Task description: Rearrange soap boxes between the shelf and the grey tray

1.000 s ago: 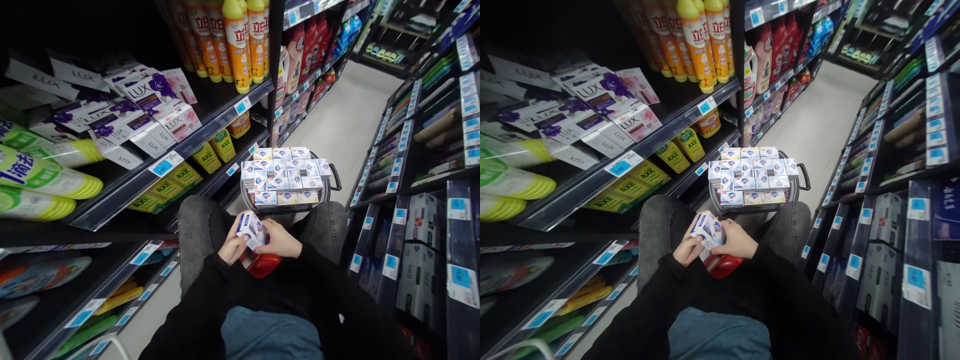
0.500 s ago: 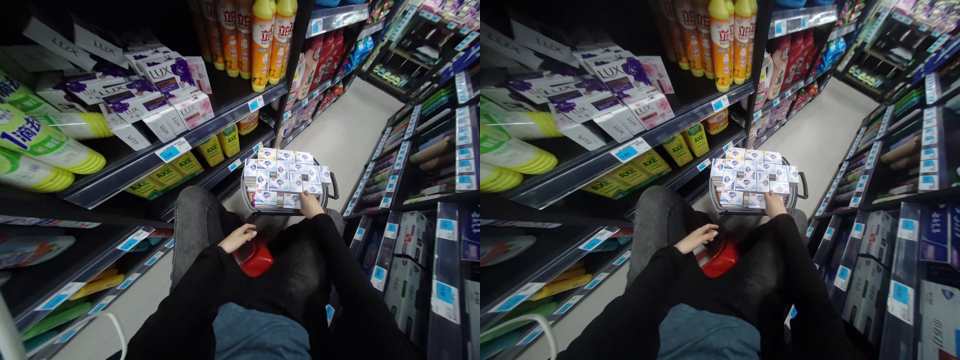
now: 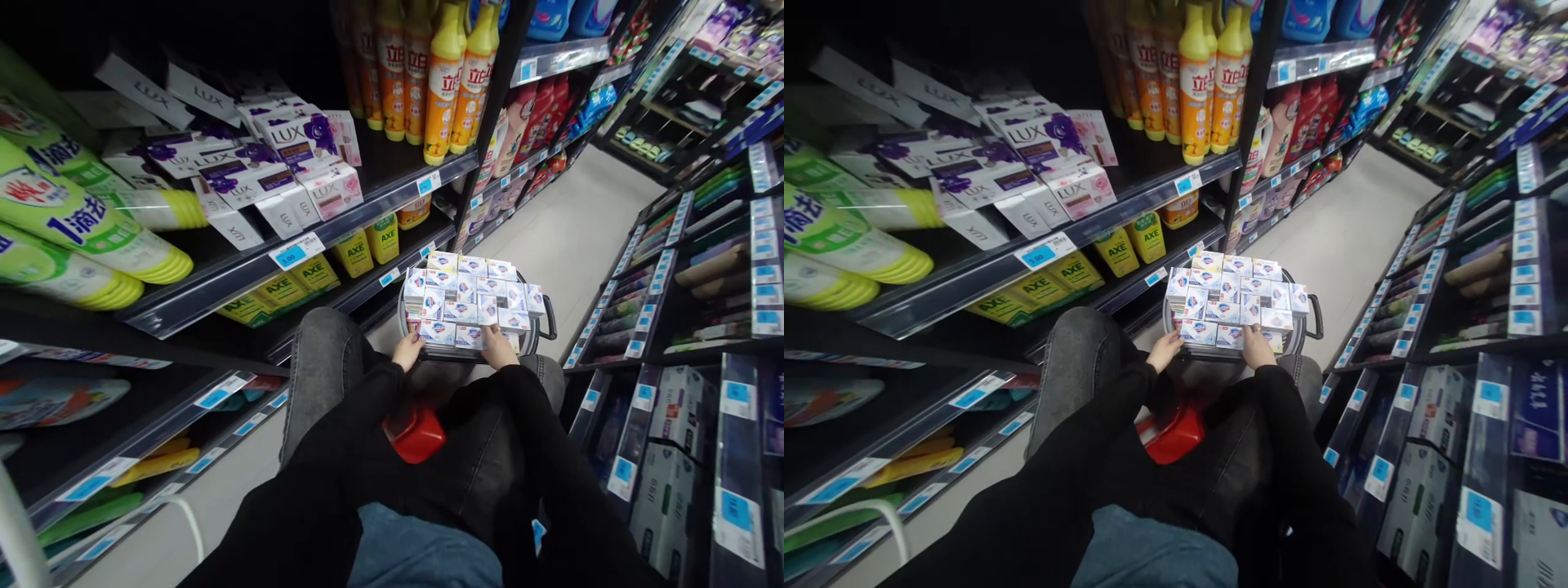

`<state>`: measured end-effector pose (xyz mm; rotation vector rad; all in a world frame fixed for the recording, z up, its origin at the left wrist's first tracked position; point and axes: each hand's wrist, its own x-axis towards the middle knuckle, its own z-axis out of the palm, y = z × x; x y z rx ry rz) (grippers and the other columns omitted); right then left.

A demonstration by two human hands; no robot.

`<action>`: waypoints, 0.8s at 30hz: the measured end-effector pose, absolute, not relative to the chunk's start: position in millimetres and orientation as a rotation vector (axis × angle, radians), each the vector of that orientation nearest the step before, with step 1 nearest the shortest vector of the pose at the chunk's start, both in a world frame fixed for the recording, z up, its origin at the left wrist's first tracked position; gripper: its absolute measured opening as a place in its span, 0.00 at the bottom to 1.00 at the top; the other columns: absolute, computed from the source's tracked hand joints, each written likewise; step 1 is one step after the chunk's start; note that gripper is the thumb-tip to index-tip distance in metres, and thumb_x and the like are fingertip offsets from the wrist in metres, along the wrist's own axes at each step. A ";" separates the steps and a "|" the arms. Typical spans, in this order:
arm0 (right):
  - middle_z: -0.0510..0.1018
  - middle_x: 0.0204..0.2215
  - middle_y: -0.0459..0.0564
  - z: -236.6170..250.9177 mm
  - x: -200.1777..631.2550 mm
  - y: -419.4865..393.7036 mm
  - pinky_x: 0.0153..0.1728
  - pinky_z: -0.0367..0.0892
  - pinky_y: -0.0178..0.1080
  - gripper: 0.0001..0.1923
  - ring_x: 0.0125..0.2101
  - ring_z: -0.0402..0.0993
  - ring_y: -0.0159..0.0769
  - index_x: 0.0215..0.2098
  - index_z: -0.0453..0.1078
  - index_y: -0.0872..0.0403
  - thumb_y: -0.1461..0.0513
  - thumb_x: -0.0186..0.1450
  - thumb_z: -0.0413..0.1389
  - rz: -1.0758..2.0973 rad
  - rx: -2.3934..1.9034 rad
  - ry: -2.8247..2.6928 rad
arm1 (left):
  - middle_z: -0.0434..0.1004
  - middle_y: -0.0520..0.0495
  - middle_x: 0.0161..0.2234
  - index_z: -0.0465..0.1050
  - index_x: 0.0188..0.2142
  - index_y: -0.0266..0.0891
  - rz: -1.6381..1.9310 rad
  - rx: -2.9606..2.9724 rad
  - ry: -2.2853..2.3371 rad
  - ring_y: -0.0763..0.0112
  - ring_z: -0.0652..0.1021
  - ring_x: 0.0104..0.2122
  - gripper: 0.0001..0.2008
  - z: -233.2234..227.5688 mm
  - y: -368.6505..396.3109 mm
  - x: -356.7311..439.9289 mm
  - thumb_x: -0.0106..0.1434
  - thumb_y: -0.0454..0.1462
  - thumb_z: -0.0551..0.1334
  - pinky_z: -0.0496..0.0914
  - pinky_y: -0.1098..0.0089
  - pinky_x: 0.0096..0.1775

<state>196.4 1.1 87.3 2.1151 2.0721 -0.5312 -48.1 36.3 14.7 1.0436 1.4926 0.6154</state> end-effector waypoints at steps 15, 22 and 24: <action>0.63 0.55 0.66 80.7 184.6 3.9 0.34 0.62 0.38 0.16 0.38 0.74 0.39 0.50 0.60 0.62 0.69 0.63 0.51 -0.347 2.170 1.990 | 0.73 0.41 0.57 0.70 0.58 0.35 0.619 0.971 1.234 0.60 0.74 0.56 0.26 16.4 22.4 -51.5 0.60 0.37 0.61 0.66 0.63 0.58; 0.69 0.54 0.63 98.2 188.1 -30.8 0.49 0.67 0.44 0.22 0.53 0.69 0.49 0.54 0.63 0.57 0.58 0.63 0.53 -0.336 2.362 1.962 | 0.73 0.38 0.56 0.70 0.58 0.34 0.448 1.254 1.536 0.57 0.72 0.57 0.24 69.9 8.3 -63.2 0.61 0.35 0.59 0.64 0.63 0.58; 0.73 0.50 0.61 114.2 190.0 -46.3 0.48 0.70 0.47 0.18 0.52 0.72 0.49 0.52 0.67 0.51 0.57 0.65 0.50 -0.320 2.497 1.961 | 0.75 0.38 0.55 0.72 0.56 0.34 0.366 1.392 1.563 0.58 0.74 0.56 0.23 94.0 -5.2 -76.7 0.62 0.36 0.58 0.64 0.64 0.58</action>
